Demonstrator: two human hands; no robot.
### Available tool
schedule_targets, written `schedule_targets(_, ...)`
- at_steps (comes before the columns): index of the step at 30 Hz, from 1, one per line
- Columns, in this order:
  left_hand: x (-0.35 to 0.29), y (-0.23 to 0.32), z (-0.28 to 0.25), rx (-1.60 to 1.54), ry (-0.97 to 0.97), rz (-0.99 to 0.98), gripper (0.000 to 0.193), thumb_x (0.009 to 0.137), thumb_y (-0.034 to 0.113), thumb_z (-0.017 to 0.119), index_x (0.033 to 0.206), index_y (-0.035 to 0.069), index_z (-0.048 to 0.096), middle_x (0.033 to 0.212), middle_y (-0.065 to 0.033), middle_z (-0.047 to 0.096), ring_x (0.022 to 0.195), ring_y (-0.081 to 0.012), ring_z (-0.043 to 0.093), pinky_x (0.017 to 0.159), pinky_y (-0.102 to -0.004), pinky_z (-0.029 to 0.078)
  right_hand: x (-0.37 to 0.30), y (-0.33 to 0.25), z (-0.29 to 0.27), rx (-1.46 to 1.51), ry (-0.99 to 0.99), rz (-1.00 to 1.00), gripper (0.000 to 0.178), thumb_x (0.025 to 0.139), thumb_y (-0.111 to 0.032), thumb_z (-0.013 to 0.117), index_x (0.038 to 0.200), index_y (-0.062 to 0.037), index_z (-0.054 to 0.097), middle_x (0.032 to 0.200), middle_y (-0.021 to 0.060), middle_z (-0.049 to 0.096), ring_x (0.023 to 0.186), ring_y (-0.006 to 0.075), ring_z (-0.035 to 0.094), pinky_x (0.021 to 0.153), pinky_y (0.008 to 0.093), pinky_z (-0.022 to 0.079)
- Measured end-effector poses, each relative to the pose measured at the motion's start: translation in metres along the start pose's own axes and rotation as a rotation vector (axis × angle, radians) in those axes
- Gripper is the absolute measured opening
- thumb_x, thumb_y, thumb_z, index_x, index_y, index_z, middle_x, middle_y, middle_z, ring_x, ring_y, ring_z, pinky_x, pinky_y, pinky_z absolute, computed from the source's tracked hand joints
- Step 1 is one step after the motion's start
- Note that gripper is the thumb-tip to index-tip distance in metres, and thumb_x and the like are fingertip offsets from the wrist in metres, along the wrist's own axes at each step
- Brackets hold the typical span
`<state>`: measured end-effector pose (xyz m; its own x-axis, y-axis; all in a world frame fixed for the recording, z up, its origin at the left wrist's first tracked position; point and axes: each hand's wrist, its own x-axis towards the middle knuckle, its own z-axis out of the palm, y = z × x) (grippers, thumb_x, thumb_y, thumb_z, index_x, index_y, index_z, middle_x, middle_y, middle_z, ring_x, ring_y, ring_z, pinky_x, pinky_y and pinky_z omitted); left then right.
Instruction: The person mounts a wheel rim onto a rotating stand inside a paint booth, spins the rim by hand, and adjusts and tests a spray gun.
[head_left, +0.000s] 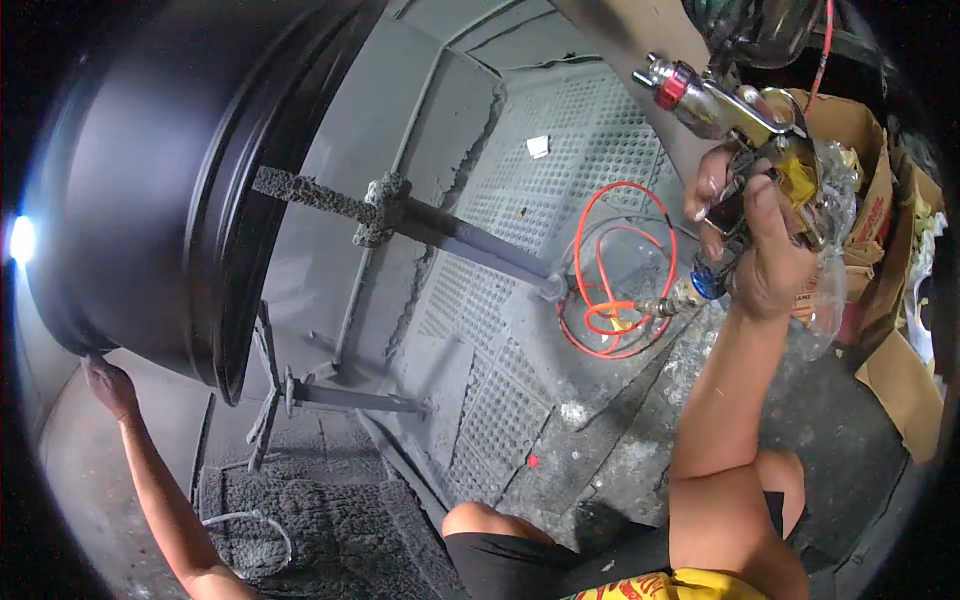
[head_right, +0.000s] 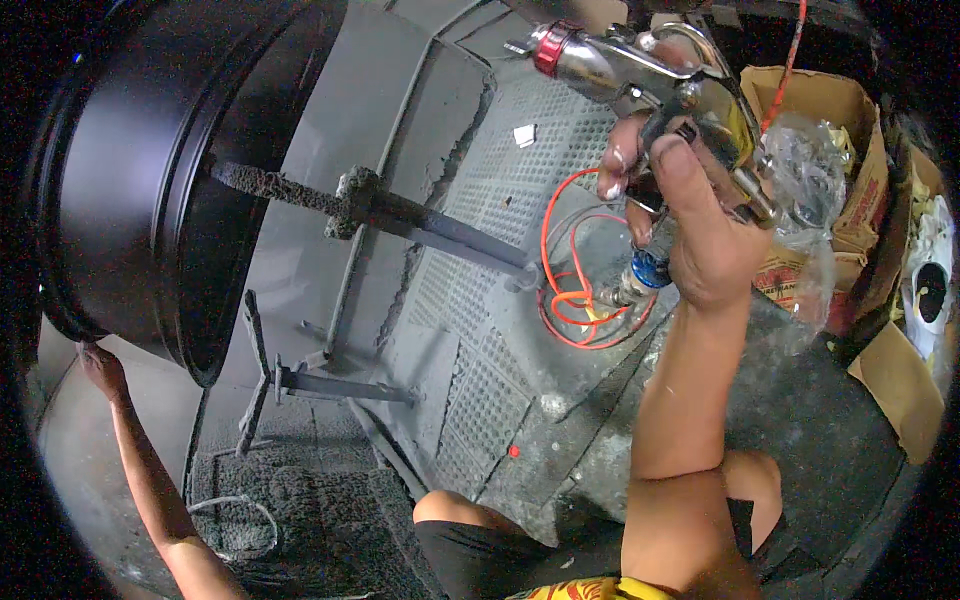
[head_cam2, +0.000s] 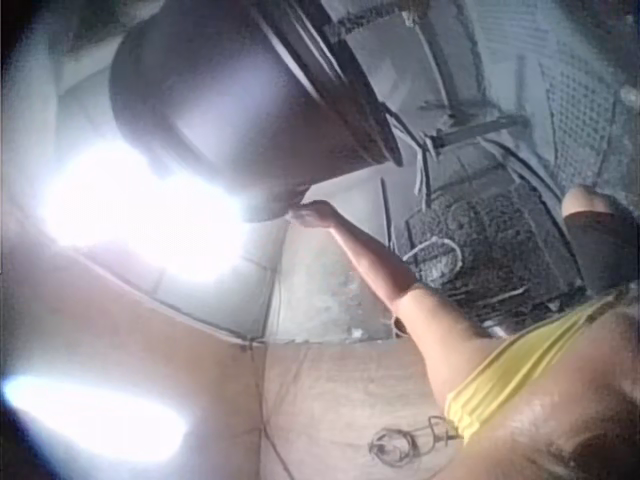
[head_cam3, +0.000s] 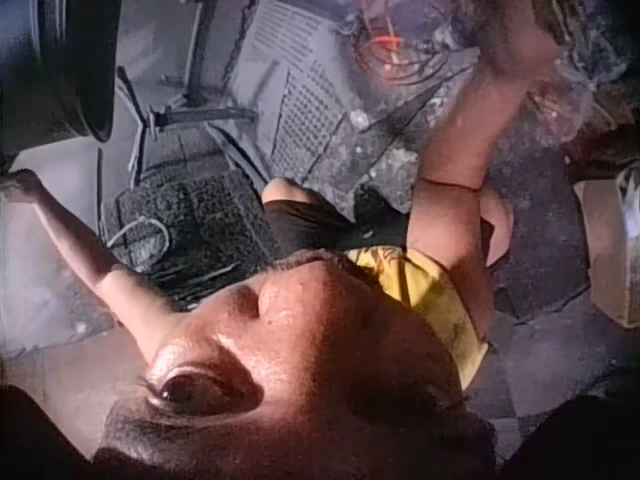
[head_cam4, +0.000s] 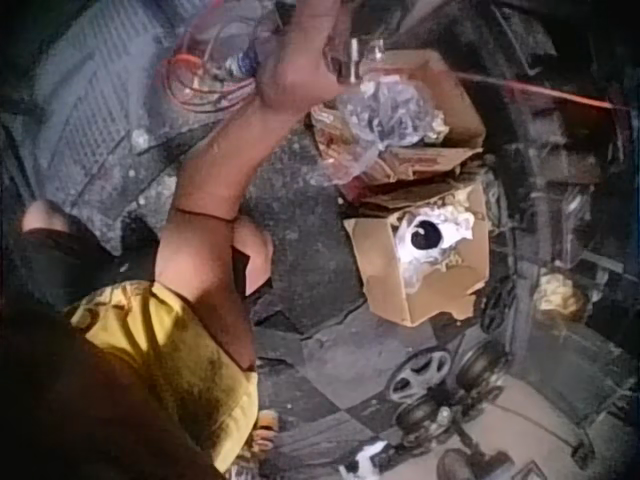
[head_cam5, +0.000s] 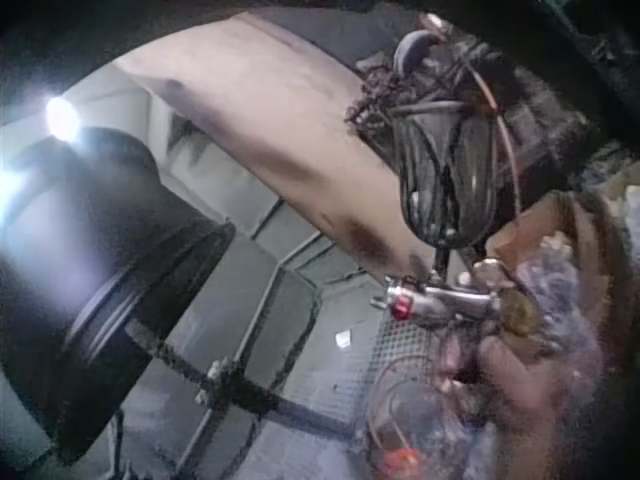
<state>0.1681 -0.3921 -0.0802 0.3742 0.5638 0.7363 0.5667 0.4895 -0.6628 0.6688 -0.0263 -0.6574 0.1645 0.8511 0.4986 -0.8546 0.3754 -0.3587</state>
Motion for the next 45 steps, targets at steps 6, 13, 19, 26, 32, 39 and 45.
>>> schedule_targets(6, -0.055, -0.044, 0.028, 0.106, -0.321, 0.212, 0.045, 0.108, 0.026, 0.035, 0.136, -0.004, 0.052, 0.135, -0.0267, 0.056, 0.123, -0.0369, 0.056, 0.103, -0.0384, 0.042, 0.006, -0.004, -0.006, -0.053, 0.096, 0.039, 0.039, 0.097, -0.023, 0.063, 0.127, 0.0016, 0.057, 0.091, 0.0112, 0.067, 0.073, 0.0156, 0.064, 0.046, 0.0215, 0.041)
schedule_targets(13, -0.243, 0.079, 0.024, 0.192, -1.718, 0.226, 0.025, 0.084, 0.020, 0.065, 0.105, 0.008, 0.069, 0.104, -0.0177, 0.070, 0.091, -0.0338, 0.069, 0.074, -0.0469, 0.054, 0.011, -0.007, 0.006, -0.058, 0.048, 0.041, 0.038, 0.097, -0.020, 0.063, 0.129, 0.0009, 0.057, 0.090, 0.0109, 0.069, 0.072, 0.0143, 0.064, 0.046, 0.0208, 0.041)
schedule_targets(19, -0.358, 0.403, -0.095, -0.697, -2.027, -0.115, 0.058, 0.092, 0.037, 0.063, 0.140, 0.008, 0.049, 0.123, -0.0234, 0.063, 0.122, -0.0357, 0.058, 0.102, -0.0424, 0.045, 0.009, -0.001, 0.002, -0.090, 0.076, 0.052, 0.034, 0.097, -0.018, 0.063, 0.124, 0.0020, 0.058, 0.089, 0.0103, 0.069, 0.072, 0.0142, 0.064, 0.046, 0.0213, 0.042)
schedule_targets(26, -0.409, 0.458, -0.120, -0.897, -1.516, -0.499, 0.047, 0.086, 0.032, 0.068, 0.120, 0.001, 0.062, 0.106, -0.0223, 0.064, 0.103, -0.0402, 0.061, 0.091, -0.0430, 0.048, 0.004, 0.016, 0.006, -0.239, 0.016, 0.098, 0.054, 0.100, -0.018, 0.056, 0.146, 0.0010, 0.037, 0.094, 0.0113, 0.061, 0.077, 0.0173, 0.060, 0.049, 0.0219, 0.040)
schedule_targets(32, -0.406, 0.452, -0.121, -0.859, -1.625, -0.526, 0.050, 0.085, 0.032, 0.067, 0.122, 0.000, 0.060, 0.117, -0.0225, 0.063, 0.112, -0.0401, 0.060, 0.098, -0.0434, 0.046, 0.000, 0.028, 0.020, -0.150, 0.081, 0.046, 0.027, 0.095, -0.016, 0.066, 0.114, 0.0028, 0.064, 0.088, 0.0089, 0.070, 0.072, 0.0123, 0.064, 0.049, 0.0218, 0.044)
schedule_targets(39, -0.411, 0.448, -0.120, -0.887, -1.608, -0.534, 0.051, 0.087, 0.032, 0.066, 0.125, 0.000, 0.059, 0.120, -0.0213, 0.063, 0.114, -0.0366, 0.060, 0.100, -0.0421, 0.045, -0.008, 0.047, 0.034, -0.227, 0.043, 0.116, 0.040, 0.093, -0.012, 0.067, 0.130, 0.0025, 0.058, 0.090, 0.0083, 0.071, 0.073, 0.0096, 0.064, 0.051, 0.0205, 0.045)
schedule_targets(45, -0.425, 0.367, -0.063, -1.054, -1.199, -0.972, 0.039, 0.094, 0.026, 0.064, 0.126, 0.005, 0.058, 0.116, -0.0045, 0.061, 0.111, -0.0196, 0.056, 0.097, -0.0354, 0.045, -0.035, 0.079, 0.062, -0.034, -0.136, 0.225, 0.051, 0.094, -0.014, 0.067, 0.139, 0.0034, 0.049, 0.107, 0.0112, 0.072, 0.096, 0.0171, 0.068, 0.059, 0.0224, 0.051)
